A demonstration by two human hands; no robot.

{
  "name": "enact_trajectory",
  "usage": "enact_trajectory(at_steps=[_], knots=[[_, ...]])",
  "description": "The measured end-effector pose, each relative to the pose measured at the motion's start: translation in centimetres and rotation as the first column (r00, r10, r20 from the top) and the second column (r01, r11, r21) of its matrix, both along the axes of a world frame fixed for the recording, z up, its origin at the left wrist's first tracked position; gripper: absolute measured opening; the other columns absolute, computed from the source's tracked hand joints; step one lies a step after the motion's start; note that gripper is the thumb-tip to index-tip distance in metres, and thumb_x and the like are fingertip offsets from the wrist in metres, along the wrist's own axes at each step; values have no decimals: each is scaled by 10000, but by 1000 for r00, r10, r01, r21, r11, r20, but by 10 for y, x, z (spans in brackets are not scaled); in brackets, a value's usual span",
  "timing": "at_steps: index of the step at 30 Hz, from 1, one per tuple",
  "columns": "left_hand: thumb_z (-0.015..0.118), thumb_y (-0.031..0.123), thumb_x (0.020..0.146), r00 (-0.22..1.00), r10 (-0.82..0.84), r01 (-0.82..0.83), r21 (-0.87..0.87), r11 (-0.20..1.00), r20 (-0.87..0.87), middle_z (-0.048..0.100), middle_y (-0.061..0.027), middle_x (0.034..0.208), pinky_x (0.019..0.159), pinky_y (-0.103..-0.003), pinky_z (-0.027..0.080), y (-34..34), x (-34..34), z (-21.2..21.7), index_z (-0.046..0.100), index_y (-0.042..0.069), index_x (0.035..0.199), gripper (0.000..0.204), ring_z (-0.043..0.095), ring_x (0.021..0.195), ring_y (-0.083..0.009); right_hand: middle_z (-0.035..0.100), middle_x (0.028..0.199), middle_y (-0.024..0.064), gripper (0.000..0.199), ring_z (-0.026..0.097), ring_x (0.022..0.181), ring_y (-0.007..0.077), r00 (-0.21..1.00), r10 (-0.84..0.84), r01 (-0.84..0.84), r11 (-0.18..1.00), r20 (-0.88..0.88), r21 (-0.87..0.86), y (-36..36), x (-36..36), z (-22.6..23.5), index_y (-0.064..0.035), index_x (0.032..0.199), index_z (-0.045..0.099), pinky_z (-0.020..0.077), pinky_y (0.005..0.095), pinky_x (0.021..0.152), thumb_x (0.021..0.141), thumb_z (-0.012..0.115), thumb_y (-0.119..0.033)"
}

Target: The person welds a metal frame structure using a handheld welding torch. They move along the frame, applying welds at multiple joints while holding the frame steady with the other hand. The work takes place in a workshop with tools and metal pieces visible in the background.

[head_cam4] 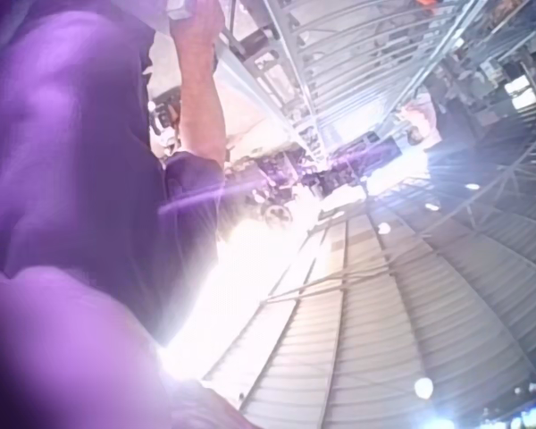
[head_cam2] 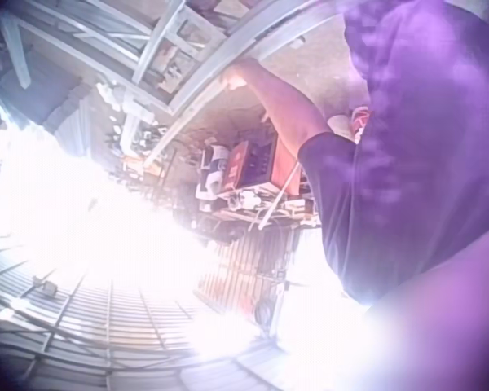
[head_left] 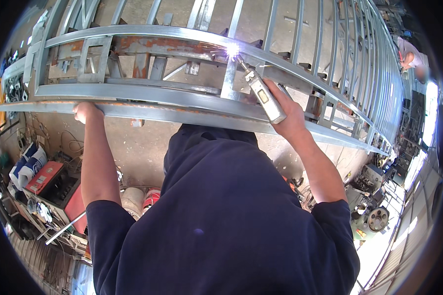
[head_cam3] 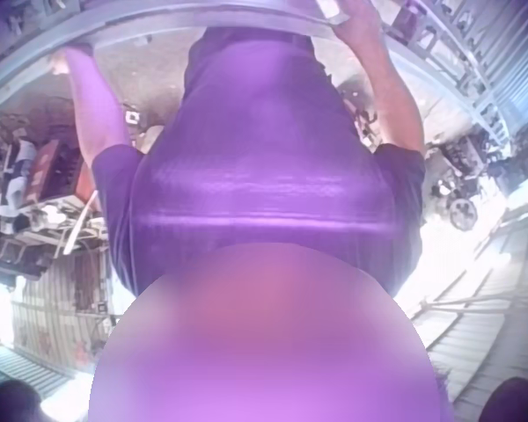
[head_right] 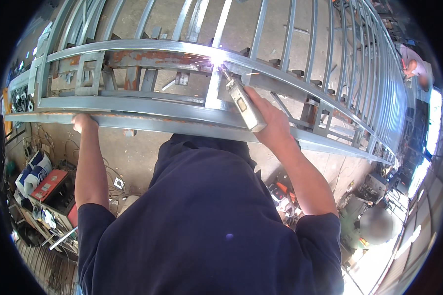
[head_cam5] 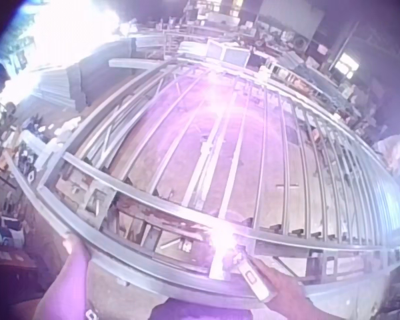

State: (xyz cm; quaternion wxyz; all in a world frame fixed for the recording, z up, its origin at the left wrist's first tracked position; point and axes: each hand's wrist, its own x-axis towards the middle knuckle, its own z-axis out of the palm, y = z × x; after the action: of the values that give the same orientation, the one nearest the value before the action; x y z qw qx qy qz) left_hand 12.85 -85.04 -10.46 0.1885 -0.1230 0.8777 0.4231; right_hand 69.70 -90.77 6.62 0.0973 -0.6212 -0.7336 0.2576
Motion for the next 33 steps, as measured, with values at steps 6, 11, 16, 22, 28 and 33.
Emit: enact_trajectory(at_steps=[6,11,16,22,28,33], knots=[[298,421,1100,1000,16,-16,-4,1000,11,659,-200,1354,970,-472,614,2,11,13,457,-5,1432,564,690,1172,-375,724,1253,124,775,711,1104,365,999,-30,30,1000,-43,-8,-1,1,3,-286,1546,478,594,426,907,860,790,-104],[282,404,1098,999,-14,11,61,998,41,632,-223,1380,998,-479,607,1,15,18,427,-11,1468,574,683,1182,-388,694,1332,112,773,682,1189,348,998,-49,47,997,-31,-65,-2,6,5,-283,1558,467,573,405,987,878,751,-49],[279,398,1097,999,-3,-1,85,996,45,610,-228,1408,1016,-482,597,2,24,28,419,-17,1471,576,674,1196,-391,695,1320,123,801,673,1195,354,997,-66,63,996,-40,-60,-3,4,11,-298,1559,468,556,415,1011,860,753,-32],[289,364,1091,999,-19,17,76,997,36,625,-231,1385,1001,-489,601,0,12,16,427,-28,1459,555,680,1183,-393,679,1344,155,804,660,1211,385,992,-103,90,982,-74,-163,-9,14,21,-277,1563,464,542,423,1023,855,743,-18],[321,389,1090,1000,22,-23,73,997,10,658,-231,1344,974,-489,610,0,10,10,483,-53,1422,576,692,1170,-385,689,1338,172,794,701,1161,325,991,-115,101,979,-73,-178,-35,41,29,-147,1554,493,521,344,1005,821,731,41],[330,404,1089,1000,7,-7,49,999,-4,689,-213,1311,965,-480,617,3,19,17,544,-81,1374,602,703,1155,-374,696,1270,182,769,671,1162,400,988,-145,137,982,-56,-130,-36,48,30,-222,1553,494,543,412,970,849,726,-17]])
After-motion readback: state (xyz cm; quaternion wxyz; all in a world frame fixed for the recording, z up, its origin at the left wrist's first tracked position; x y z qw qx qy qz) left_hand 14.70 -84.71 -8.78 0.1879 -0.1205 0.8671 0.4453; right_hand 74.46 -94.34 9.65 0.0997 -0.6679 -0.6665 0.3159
